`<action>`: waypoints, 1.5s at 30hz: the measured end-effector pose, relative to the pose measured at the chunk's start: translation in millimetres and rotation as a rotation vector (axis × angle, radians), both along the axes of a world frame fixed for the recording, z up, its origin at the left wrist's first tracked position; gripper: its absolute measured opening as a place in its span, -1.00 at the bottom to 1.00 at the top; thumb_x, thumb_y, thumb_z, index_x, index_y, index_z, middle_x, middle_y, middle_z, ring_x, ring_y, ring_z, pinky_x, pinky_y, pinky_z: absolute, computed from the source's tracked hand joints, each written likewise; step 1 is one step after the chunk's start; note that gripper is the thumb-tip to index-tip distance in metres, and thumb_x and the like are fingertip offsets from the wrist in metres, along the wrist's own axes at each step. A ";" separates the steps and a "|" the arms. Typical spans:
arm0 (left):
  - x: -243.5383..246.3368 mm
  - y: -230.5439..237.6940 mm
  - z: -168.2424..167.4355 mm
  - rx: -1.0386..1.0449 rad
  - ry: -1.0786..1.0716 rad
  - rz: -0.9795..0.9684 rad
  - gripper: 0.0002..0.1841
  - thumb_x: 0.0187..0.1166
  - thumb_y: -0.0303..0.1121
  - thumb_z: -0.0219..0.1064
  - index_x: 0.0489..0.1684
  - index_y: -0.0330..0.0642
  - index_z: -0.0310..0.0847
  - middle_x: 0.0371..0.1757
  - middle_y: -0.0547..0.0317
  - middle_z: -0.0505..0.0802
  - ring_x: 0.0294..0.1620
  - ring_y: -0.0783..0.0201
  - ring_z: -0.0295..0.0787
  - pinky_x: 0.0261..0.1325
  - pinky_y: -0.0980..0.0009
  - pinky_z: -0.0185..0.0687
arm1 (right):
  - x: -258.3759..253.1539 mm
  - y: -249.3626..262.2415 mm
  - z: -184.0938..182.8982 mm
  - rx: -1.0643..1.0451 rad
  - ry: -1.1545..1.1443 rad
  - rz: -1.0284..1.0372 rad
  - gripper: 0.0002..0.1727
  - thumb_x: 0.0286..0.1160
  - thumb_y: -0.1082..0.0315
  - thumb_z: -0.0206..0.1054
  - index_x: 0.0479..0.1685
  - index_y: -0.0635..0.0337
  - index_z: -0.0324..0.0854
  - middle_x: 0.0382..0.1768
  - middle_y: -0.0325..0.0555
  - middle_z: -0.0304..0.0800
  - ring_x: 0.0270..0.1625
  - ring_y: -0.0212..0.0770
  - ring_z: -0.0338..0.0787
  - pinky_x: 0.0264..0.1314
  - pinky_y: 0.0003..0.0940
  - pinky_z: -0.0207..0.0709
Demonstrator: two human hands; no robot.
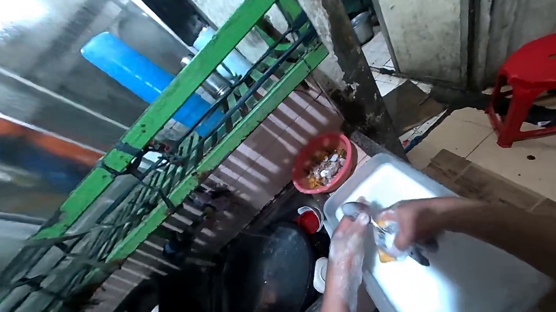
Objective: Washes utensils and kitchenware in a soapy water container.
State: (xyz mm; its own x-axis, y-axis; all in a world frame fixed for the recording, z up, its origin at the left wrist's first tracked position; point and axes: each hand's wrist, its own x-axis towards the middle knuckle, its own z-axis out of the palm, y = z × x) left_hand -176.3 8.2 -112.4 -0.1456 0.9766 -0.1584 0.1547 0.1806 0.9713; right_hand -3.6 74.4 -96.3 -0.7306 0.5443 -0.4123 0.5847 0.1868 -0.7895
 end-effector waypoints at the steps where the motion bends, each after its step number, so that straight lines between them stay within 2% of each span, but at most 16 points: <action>1: -0.5 2.0 -1.3 0.018 -0.038 0.007 -0.73 0.72 -0.35 0.20 0.20 -0.27 0.69 0.19 0.08 0.84 0.22 0.24 0.76 0.32 0.26 0.66 | -2.8 -4.4 -6.6 -0.026 -0.003 0.030 -0.48 0.44 0.39 0.49 0.41 0.33 0.56 0.00 0.27 0.75 -0.02 0.11 0.76 0.05 0.11 0.60; 4: -18.2 12.1 1.6 0.025 -0.100 0.019 -0.70 0.79 -0.24 0.12 0.16 -0.23 0.67 0.05 0.08 0.86 0.04 0.24 0.79 0.15 0.26 0.70 | -5.2 -11.4 -25.6 -0.138 -0.065 0.078 -0.54 0.51 0.27 0.49 0.33 0.24 0.56 -0.11 0.17 0.76 -0.16 0.01 0.78 -0.06 0.04 0.66; 6: -40.7 19.9 19.9 0.095 -0.154 0.096 -0.66 0.88 -0.20 -0.01 0.21 -0.24 0.57 0.01 0.08 0.85 -0.12 0.27 0.82 -0.02 0.33 0.77 | 4.4 -15.3 -32.7 -0.211 -0.139 0.123 -0.39 0.53 0.29 0.48 0.55 0.23 0.42 0.12 0.31 0.71 0.06 0.18 0.76 0.15 0.21 0.59; 10: -108.3 49.3 42.6 0.188 -0.063 0.415 -0.69 0.91 -0.30 -0.09 0.40 -0.27 0.34 -0.05 0.01 0.81 -0.23 0.22 0.84 -0.14 0.28 0.82 | 35.3 -18.0 -43.5 -0.127 -0.206 -0.037 -0.25 0.48 0.21 0.53 0.67 0.07 0.32 0.18 0.28 0.71 0.06 0.19 0.79 0.10 0.18 0.65; 13: -173.2 67.7 13.0 0.116 0.262 0.599 -0.61 0.87 -0.38 0.01 0.59 -0.30 0.34 0.21 -0.15 0.74 0.01 0.11 0.78 0.06 0.16 0.73 | 51.0 -20.7 -22.0 -0.023 -0.237 -0.102 -0.23 0.45 0.38 0.52 0.71 0.08 0.29 0.43 0.29 0.59 0.37 0.26 0.68 0.35 0.25 0.52; 16: -213.8 79.1 -17.2 -0.124 0.590 0.654 -0.53 0.76 -0.52 0.06 0.67 -0.33 0.32 0.50 -0.39 0.59 0.47 -0.21 0.57 0.45 -0.14 0.49 | 61.4 -28.2 -17.4 0.195 -0.253 -0.177 -0.33 0.41 0.30 0.56 0.57 0.22 0.50 0.39 0.24 0.68 0.43 0.22 0.67 0.49 0.18 0.46; 20: -154.9 88.0 -17.3 -0.062 0.708 0.384 -0.54 0.74 -0.52 0.10 0.63 -0.30 0.40 0.54 -0.31 0.61 0.54 -0.20 0.54 0.54 -0.15 0.42 | 79.9 -36.3 -59.0 0.565 -0.027 -0.272 -0.50 0.33 0.23 0.59 0.28 0.21 0.72 0.15 0.13 0.84 0.21 0.16 0.83 0.24 0.22 0.66; 24: -45.8 106.5 -42.1 0.081 0.732 -0.103 -0.77 0.67 -0.52 0.20 0.09 -0.31 0.77 0.24 -0.18 0.80 0.35 -0.03 0.69 0.48 0.00 0.53 | 82.1 -38.7 -64.8 0.592 0.059 -0.296 -0.51 0.35 0.22 0.56 0.29 0.16 0.71 0.18 0.06 0.84 0.21 0.07 0.84 0.27 0.14 0.67; 27: 7.9 110.2 -76.2 -0.295 0.992 -0.342 -0.58 0.72 -0.41 0.19 0.50 -0.35 0.55 0.59 -0.29 0.56 0.67 -0.19 0.40 0.70 -0.08 0.26 | 82.1 -38.5 -71.1 0.608 0.115 -0.318 -0.53 0.38 0.19 0.52 0.30 0.09 0.71 0.18 0.00 0.85 0.20 0.03 0.85 0.24 0.13 0.69; 29: 32.6 106.2 -104.8 -0.430 1.123 -0.331 -0.44 0.72 -0.27 0.21 0.67 -0.34 0.33 0.72 -0.41 0.32 0.72 -0.38 0.22 0.64 -0.25 0.25 | 82.0 -38.6 -76.4 0.685 0.162 -0.318 -0.55 0.36 0.18 0.49 0.25 0.08 0.73 0.13 -0.02 0.87 0.15 0.02 0.88 0.15 0.12 0.74; 32: 57.9 88.1 -119.2 -0.492 0.969 -0.361 -0.43 0.80 -0.34 0.11 0.74 -0.45 0.18 0.84 -0.41 0.09 0.87 -0.29 -0.05 0.84 -0.05 -0.03 | 80.9 -40.1 -76.7 0.742 0.221 -0.319 -0.59 0.42 0.15 0.45 0.19 0.16 0.74 0.07 0.02 0.88 0.08 0.04 0.90 0.07 0.10 0.77; 36: 75.4 55.5 -145.3 -0.414 0.614 -0.342 -0.56 0.81 -0.49 0.05 0.63 -0.45 0.32 0.63 -0.21 0.53 0.67 0.09 0.38 0.74 0.30 0.22 | 80.2 -38.4 -83.7 0.765 0.210 -0.295 -0.61 0.47 0.11 0.35 0.18 0.11 0.74 0.05 -0.03 0.89 0.08 -0.01 0.90 0.07 0.05 0.77; 38: 86.2 28.7 -132.1 -0.427 0.779 -0.521 -0.51 0.80 -0.49 0.04 0.70 -0.42 0.26 0.72 -0.15 0.45 0.79 0.07 0.22 0.84 0.22 0.01 | 81.6 -37.3 -73.7 0.616 0.109 -0.229 -0.52 0.52 0.07 0.34 0.37 0.06 0.67 0.19 0.00 0.84 0.23 0.03 0.84 0.22 0.11 0.69; 40: 90.4 -0.2 -102.4 -0.429 0.977 -0.791 -0.53 0.82 -0.50 -0.02 0.67 -0.50 0.28 0.72 -0.33 0.41 0.80 -0.16 0.20 0.83 0.05 -0.01 | 80.8 -34.6 -71.7 0.576 0.072 -0.185 -0.46 0.49 0.09 0.39 0.46 0.04 0.61 0.26 0.01 0.80 0.28 0.06 0.81 0.27 0.12 0.65; 42: 86.7 -24.8 -78.2 -0.467 0.923 -0.902 -0.56 0.85 -0.49 -0.09 0.64 -0.53 0.30 0.67 -0.35 0.46 0.75 -0.15 0.29 0.81 0.08 0.05 | 80.5 -35.4 -78.4 0.645 0.134 -0.200 -0.46 0.38 0.14 0.46 0.39 0.09 0.67 0.19 0.02 0.85 0.20 0.06 0.85 0.21 0.13 0.69; 45: 65.8 -48.9 -66.4 -0.553 0.689 -0.771 -0.51 0.91 -0.34 -0.14 0.74 -0.37 0.26 0.71 -0.23 0.47 0.78 -0.02 0.29 0.84 0.11 0.03 | 79.2 -39.3 -83.9 0.777 0.158 -0.209 -0.50 0.30 0.18 0.50 0.29 0.09 0.74 0.10 -0.02 0.89 0.09 0.03 0.90 0.10 0.12 0.75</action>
State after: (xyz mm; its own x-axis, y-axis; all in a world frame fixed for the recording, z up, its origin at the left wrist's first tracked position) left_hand -110.5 -40.7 -178.9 0.2339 0.6667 -0.7077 0.8702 0.1811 0.4582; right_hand 75.6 35.0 -180.2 -0.6003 0.7638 0.2374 0.5609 0.6136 -0.5558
